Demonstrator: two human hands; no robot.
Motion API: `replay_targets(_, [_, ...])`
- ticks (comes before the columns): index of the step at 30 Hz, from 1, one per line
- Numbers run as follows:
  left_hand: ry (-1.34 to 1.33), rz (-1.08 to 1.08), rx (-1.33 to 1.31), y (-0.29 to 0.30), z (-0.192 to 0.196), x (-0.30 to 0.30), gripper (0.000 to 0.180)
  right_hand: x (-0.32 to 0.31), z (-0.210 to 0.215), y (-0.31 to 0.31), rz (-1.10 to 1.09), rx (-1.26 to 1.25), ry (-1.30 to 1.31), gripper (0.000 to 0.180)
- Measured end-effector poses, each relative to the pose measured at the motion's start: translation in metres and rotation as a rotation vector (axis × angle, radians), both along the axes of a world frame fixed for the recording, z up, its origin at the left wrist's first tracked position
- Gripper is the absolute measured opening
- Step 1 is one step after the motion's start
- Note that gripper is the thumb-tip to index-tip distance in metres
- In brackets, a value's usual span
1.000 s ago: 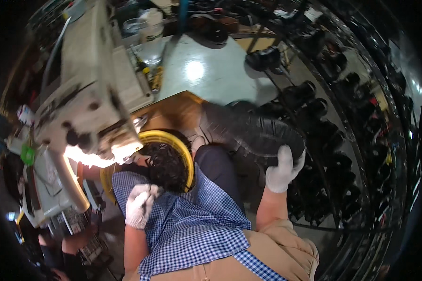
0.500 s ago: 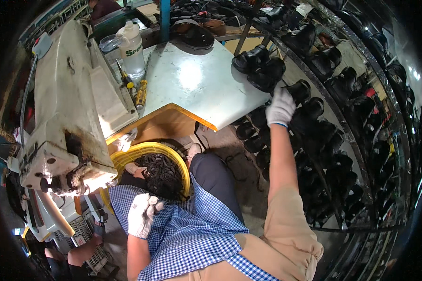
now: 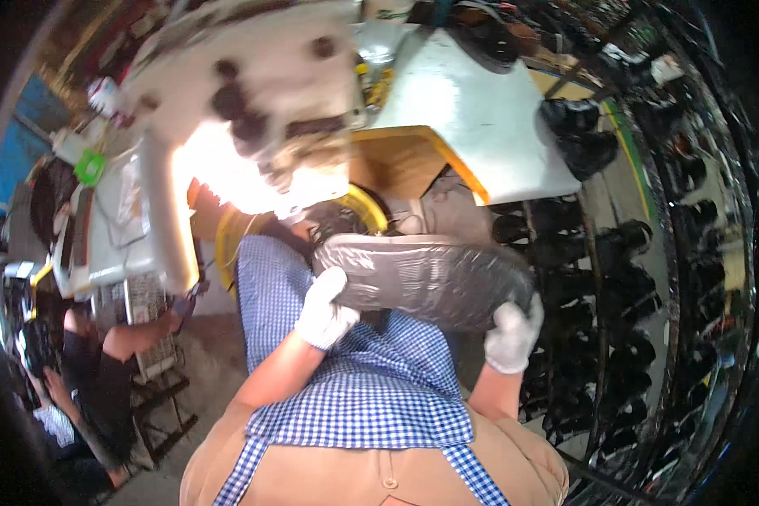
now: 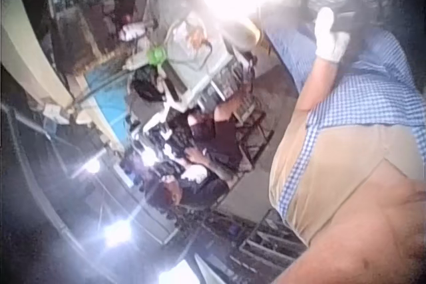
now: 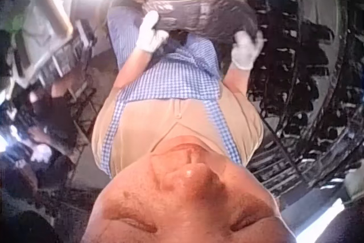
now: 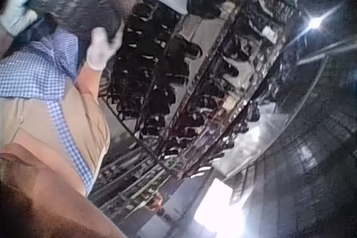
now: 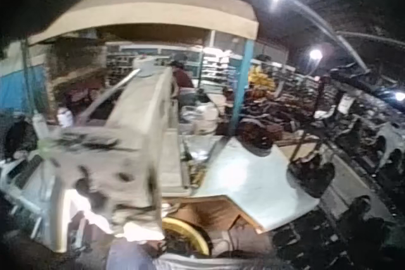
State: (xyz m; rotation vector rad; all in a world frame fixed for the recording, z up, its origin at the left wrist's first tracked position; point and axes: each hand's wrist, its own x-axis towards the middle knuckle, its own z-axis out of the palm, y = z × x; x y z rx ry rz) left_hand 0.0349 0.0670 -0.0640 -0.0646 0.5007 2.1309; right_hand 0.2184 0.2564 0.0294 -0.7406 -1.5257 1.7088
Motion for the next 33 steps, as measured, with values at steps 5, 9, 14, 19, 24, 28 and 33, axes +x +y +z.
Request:
replay_targets(5, [-0.039,0.068,-0.040,-0.047,0.010,-0.025,0.070,-0.024,-0.027,-0.048,0.480,-0.426,0.195,0.086])
replay_targets(9, [0.537,-0.115,-0.053,-0.057,0.037,-0.041,0.094,-0.044,-0.045,-0.050,0.489,-0.504,0.330,0.087])
replay_targets(14, [0.592,-0.314,-0.169,-0.033,0.070,-0.047,0.077,-0.049,-0.071,-0.007,0.336,-0.673,0.441,0.074])
replay_targets(19, [0.630,-0.320,-0.162,-0.016,0.064,-0.067,0.079,-0.055,-0.072,0.018,0.258,-0.708,0.517,0.070])
replay_targets(24, [0.679,-0.167,-0.189,-0.039,0.035,-0.077,0.088,-0.055,-0.051,0.002,0.334,-0.510,0.406,0.079])
replay_targets(28, [0.614,-0.039,-0.272,-0.051,0.032,-0.074,0.095,-0.065,-0.043,-0.010,0.417,-0.455,0.324,0.081])
replay_targets(33, [0.239,0.074,-0.158,-0.090,0.048,-0.064,0.083,-0.087,-0.044,-0.034,0.436,-0.532,0.155,0.076])
